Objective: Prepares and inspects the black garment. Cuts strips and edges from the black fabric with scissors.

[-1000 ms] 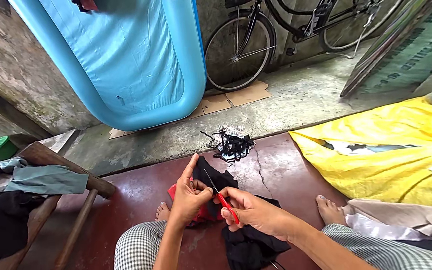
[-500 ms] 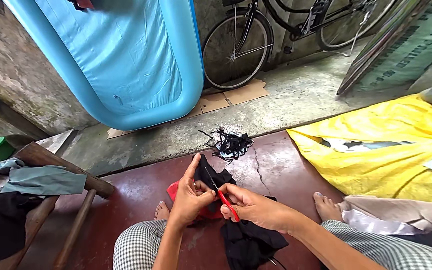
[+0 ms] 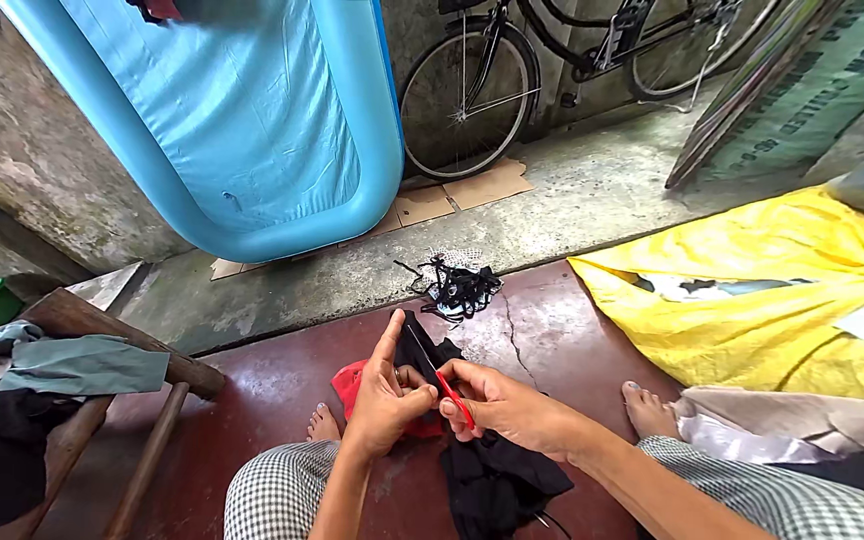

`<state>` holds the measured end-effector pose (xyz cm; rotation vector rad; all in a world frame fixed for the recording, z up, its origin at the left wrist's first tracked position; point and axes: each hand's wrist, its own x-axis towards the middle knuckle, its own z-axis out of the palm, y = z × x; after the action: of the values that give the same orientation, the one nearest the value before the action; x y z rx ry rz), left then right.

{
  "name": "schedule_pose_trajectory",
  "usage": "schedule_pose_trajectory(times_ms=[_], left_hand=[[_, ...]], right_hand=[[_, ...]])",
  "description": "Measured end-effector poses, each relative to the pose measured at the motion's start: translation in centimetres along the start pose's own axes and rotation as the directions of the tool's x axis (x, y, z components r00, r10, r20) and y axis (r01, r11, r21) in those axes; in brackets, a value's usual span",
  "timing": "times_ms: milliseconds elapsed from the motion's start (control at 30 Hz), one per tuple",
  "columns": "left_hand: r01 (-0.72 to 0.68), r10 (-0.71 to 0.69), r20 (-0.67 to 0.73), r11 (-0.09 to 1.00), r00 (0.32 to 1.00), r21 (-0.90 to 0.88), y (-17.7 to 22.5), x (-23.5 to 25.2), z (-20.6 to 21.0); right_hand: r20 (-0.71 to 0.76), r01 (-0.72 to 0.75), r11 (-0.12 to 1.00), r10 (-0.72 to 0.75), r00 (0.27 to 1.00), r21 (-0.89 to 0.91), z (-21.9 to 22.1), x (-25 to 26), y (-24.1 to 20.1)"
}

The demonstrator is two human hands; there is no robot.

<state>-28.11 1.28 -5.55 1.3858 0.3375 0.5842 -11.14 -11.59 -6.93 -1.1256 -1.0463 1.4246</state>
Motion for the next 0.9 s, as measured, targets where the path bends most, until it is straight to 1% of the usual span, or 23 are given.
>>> schedule_pose_trajectory(times_ms=[67, 200, 300, 400, 500, 567, 633, 700, 767, 800, 900], left_hand=[[0.000, 0.000, -0.002, 1.000, 1.000, 0.004, 0.0, -0.1, 0.1], [0.000, 0.000, 0.045, 1.000, 0.999, 0.002, -0.6, -0.3, 0.5], [0.015, -0.014, 0.046, 1.000, 0.999, -0.017, -0.8, -0.1, 0.4], [0.059, -0.055, 0.057, 0.997, 0.997, -0.059, -0.8, 0.2, 0.0], [0.133, -0.129, 0.068, 0.989, 0.989, -0.068, -0.5, 0.4, -0.6], [0.181, -0.181, 0.017, 0.983, 0.983, -0.019, -0.2, 0.5, -0.9], [0.230, -0.225, -0.104, 0.972, 0.969, 0.040, 0.1, 0.7, -1.2], [0.256, -0.225, -0.238, 0.961, 0.945, 0.108, 0.2, 1.1, -1.6], [0.251, -0.200, -0.337, 0.961, 0.920, 0.116, 0.1, 1.5, -2.0], [0.226, -0.173, -0.355, 0.967, 0.919, 0.113, -0.1, 1.6, -2.2], [0.144, -0.097, -0.327, 0.982, 0.940, 0.124, -0.6, 1.6, -2.6]], right_hand=[[-0.001, -0.002, 1.000, 0.002, 1.000, 0.011, 0.0, -0.1, -0.1], [0.009, -0.033, 0.999, 0.033, 0.999, 0.000, -0.4, -0.1, -0.1], [-0.015, -0.047, 0.999, 0.047, 0.999, -0.004, -0.5, -0.1, -0.2], [-0.048, -0.054, 0.998, 0.052, 0.997, -0.028, -0.4, -0.1, -0.2], [-0.041, -0.075, 0.995, 0.072, 0.997, -0.070, -0.4, -0.3, -0.2], [-0.046, -0.105, 0.986, 0.100, 0.994, -0.129, -0.5, -0.3, -0.1], [-0.044, -0.152, 0.964, 0.146, 0.988, -0.218, -0.8, -0.5, -0.1], [-0.047, -0.176, 0.923, 0.171, 0.984, -0.341, -0.9, -0.7, 0.0], [-0.046, -0.174, 0.879, 0.172, 0.984, -0.444, -0.9, -0.7, 0.3], [-0.049, -0.172, 0.863, 0.169, 0.984, -0.475, -0.8, -0.8, 0.5], [-0.064, -0.178, 0.827, 0.170, 0.983, -0.533, -0.5, -0.8, 0.3]])
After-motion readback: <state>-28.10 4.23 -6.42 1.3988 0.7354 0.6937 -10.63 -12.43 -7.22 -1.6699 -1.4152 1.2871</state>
